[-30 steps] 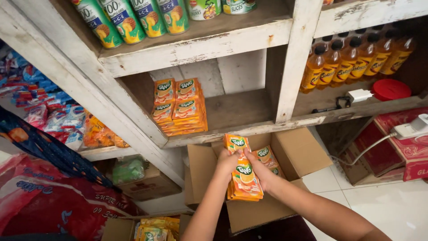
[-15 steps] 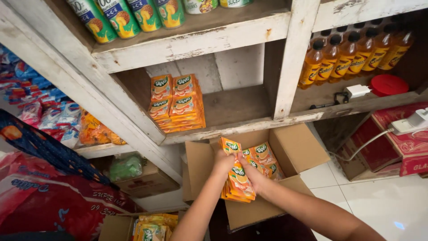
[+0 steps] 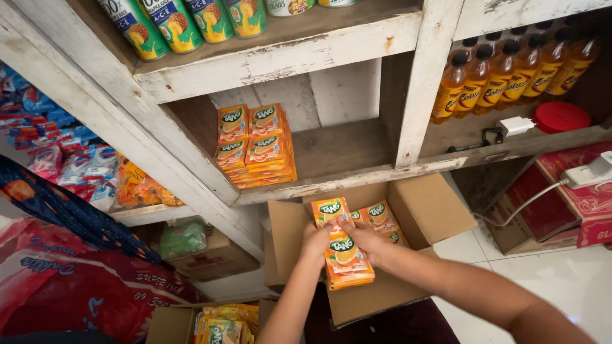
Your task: Organizing and restocking powdered drink sachets onto shelves from a cardboard box.
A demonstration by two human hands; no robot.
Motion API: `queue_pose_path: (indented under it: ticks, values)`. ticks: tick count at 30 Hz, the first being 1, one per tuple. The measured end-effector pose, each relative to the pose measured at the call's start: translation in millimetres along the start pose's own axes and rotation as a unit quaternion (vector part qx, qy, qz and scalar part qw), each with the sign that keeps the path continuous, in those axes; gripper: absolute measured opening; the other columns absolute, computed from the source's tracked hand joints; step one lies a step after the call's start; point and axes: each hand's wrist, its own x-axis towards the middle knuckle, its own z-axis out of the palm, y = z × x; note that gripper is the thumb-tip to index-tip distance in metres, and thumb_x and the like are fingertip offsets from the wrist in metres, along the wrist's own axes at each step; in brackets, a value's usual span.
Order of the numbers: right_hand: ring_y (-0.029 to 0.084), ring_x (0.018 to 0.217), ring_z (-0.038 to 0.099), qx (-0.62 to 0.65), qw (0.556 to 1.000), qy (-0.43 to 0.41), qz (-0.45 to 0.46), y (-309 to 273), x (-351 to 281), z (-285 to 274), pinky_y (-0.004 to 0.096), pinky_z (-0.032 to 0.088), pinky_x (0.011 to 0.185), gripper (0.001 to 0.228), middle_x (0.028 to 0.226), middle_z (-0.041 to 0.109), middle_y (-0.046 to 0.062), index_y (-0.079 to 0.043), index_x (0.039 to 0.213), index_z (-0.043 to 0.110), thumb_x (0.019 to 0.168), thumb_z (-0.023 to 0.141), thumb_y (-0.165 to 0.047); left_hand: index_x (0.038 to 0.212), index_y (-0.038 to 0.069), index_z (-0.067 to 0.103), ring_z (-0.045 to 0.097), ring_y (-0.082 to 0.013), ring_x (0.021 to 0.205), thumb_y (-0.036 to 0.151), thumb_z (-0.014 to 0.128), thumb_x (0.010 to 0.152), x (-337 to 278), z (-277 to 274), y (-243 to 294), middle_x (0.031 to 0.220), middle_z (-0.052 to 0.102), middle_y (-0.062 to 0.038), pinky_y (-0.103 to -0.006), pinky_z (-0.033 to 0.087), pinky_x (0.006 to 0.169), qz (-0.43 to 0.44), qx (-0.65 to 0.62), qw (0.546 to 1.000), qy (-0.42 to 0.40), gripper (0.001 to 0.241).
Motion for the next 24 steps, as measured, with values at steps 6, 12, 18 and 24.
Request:
queue_pose_path:
  ticks: [6,12,18,24]
  values:
    - [0.03,0.1,0.075,-0.197,0.973,0.107,0.05,-40.5,-27.5,24.8,0.053,0.064,0.08,0.071,0.12,0.071,0.018,-0.001,0.141,0.045,0.091,0.069,-0.045,0.116,-0.003,0.069,0.074,-0.0274,0.091,0.012,0.067,0.094,6.0,-13.1,-18.8,0.106,0.076,-0.015,-0.0422,0.062,0.081,-0.065,-0.158,0.982,-0.076,0.027]
    - [0.029,0.094,0.076,-0.215,0.974,0.063,0.044,-52.8,-47.2,39.9,0.05,0.065,0.073,0.066,0.118,0.073,0.019,-0.001,0.138,0.048,0.092,0.066,-0.044,0.114,0.001,0.069,0.073,-0.0233,0.092,0.012,0.066,0.095,-14.8,8.7,5.3,0.106,0.076,-0.01,-0.0394,0.06,0.081,0.028,-0.144,0.988,-0.039,0.022]
    - [0.025,0.089,0.076,-0.18,0.983,-0.004,-0.015,-57.8,-63.0,57.2,0.044,0.065,0.071,0.061,0.114,0.074,0.016,-0.004,0.137,0.051,0.093,0.061,-0.045,0.122,-0.003,0.059,0.071,-0.0198,0.096,0.011,0.065,0.099,-59.2,31.8,63.0,0.113,0.073,-0.013,-0.0356,0.058,0.083,0.133,-0.049,0.99,0.005,0.028]
    - [0.023,0.094,0.076,-0.152,0.983,-0.049,-0.085,-74.3,-67.7,77.1,0.041,0.064,0.078,0.06,0.115,0.075,0.014,-0.003,0.139,0.053,0.094,0.059,-0.043,0.133,0.003,0.048,0.068,-0.0185,0.105,0.01,0.066,0.095,-70.8,41.0,109.9,0.12,0.07,-0.011,-0.0345,0.056,0.091,0.167,-0.086,0.982,-0.012,0.042]
